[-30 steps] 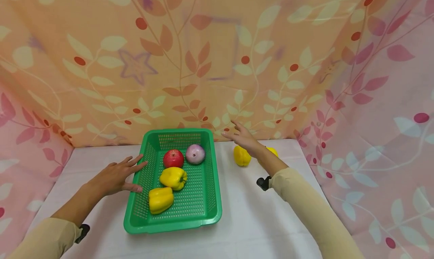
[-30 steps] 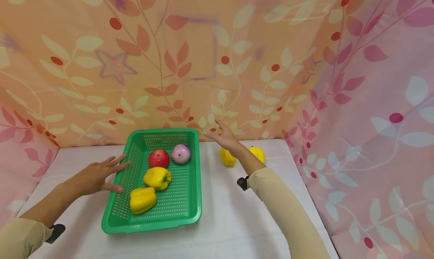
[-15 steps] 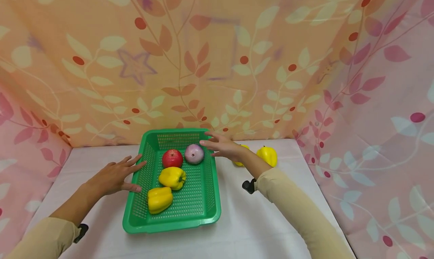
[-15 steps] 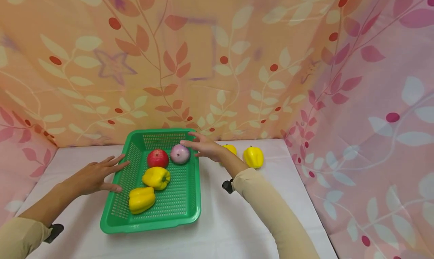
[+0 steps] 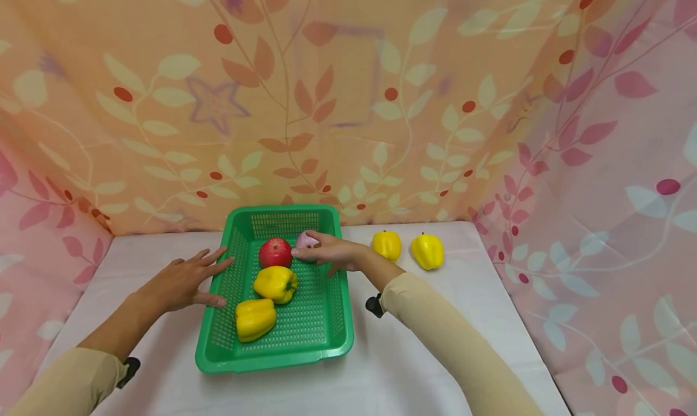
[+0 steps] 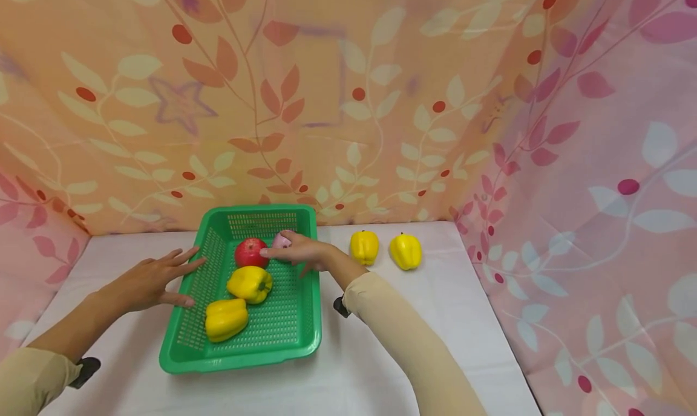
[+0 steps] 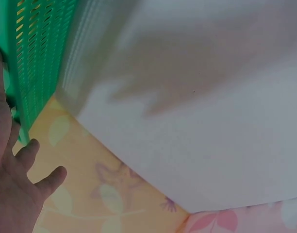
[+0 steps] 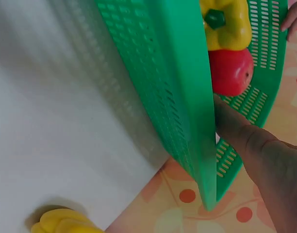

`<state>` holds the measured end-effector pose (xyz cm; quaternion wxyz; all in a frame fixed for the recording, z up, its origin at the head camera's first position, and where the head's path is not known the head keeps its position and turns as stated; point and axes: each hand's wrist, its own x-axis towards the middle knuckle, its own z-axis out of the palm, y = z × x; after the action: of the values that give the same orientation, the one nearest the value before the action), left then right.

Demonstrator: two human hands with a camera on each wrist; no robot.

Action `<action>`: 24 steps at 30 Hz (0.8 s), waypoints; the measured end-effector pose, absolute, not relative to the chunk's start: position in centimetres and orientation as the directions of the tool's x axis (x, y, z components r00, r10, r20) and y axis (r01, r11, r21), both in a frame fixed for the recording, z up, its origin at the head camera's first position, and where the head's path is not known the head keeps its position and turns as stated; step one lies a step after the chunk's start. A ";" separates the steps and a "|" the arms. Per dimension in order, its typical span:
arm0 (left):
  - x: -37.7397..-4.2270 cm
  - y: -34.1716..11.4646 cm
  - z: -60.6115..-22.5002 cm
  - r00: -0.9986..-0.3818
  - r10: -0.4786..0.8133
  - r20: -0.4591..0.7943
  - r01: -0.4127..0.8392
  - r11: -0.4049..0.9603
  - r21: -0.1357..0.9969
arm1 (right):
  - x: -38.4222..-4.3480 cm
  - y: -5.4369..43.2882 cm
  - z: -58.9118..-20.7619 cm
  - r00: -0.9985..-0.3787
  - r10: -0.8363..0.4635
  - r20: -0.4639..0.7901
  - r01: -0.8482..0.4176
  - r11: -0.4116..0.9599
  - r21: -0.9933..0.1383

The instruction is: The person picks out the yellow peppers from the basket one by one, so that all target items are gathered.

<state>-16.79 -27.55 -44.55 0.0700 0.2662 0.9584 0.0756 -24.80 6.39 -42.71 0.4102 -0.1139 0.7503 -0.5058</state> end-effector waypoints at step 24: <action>-16.8 -27.4 -44.4 -0.848 0.523 -0.087 0.504 0.846 0.178 | -23.9 2.0 -45.3 -0.596 -0.507 -0.623 0.444 0.438 -0.781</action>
<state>-16.82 -27.44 -44.41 0.0663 0.2678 0.9583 0.0742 -23.94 2.04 -45.32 0.4490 -0.0217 0.7193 -0.5297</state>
